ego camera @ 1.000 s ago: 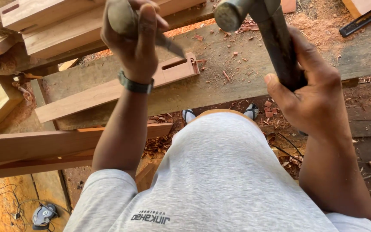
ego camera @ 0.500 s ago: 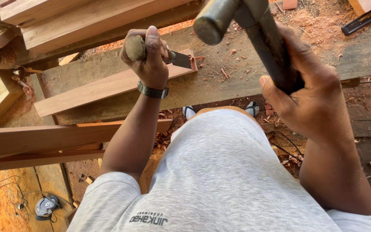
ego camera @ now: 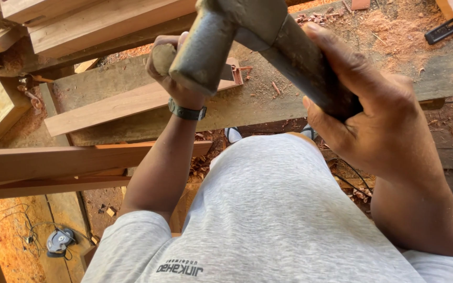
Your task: Carving a mortise in a wooden plank using a hammer and chisel
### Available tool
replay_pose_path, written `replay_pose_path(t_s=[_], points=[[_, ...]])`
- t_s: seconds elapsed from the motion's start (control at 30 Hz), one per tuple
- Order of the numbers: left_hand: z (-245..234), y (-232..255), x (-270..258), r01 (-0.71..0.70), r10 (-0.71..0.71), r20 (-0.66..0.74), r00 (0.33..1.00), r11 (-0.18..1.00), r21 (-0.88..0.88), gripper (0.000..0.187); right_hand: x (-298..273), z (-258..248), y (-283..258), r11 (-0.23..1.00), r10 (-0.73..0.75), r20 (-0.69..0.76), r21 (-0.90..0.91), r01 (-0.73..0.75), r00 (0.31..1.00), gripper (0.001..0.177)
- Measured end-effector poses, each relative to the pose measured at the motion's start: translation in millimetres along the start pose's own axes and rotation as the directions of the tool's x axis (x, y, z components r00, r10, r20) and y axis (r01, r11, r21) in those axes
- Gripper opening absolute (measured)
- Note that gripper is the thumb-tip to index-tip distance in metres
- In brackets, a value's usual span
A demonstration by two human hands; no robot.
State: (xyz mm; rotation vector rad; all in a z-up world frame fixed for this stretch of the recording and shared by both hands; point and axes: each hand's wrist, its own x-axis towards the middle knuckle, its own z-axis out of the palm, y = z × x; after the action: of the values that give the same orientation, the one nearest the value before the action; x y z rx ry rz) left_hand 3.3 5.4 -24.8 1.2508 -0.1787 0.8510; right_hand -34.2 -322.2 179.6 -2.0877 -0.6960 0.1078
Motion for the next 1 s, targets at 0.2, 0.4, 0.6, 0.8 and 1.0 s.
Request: replay_pose_path(t_s=[0.2,0.4,0.6,0.8,1.0], points=[[31.9,32.0,12.0,-0.135,0.162,-0.006,0.987,0.842,0.522,0.036,-0.5,-2.2,3.3,1.0,0.003,0.01,-0.027,-0.003,1.0,0.066],[32.9,28.9,12.0,-0.1,0.071,0.075,0.995,0.851,0.516,0.036,2.9,-3.0,2.6,0.999,-0.003,0.008,-0.031,0.004,1.0,0.066],[33.4,23.1,12.3,-0.06,-0.032,0.168,0.985,0.858,0.511,0.039,4.8,-5.6,2.8,0.999,-0.015,0.017,-0.047,0.016,1.0,0.069],[27.0,20.9,8.1,-0.011,-0.138,0.247,0.959,0.853,0.521,0.045,16.7,-6.6,-4.4,0.989,-0.132,0.02,-0.071,0.133,0.991,0.066],[-43.7,-54.3,-27.0,-0.595,0.186,0.598,0.779,-0.078,0.8,0.015,56.3,26.0,9.9,0.912,-0.144,0.22,-0.348,0.216,0.965,0.085]])
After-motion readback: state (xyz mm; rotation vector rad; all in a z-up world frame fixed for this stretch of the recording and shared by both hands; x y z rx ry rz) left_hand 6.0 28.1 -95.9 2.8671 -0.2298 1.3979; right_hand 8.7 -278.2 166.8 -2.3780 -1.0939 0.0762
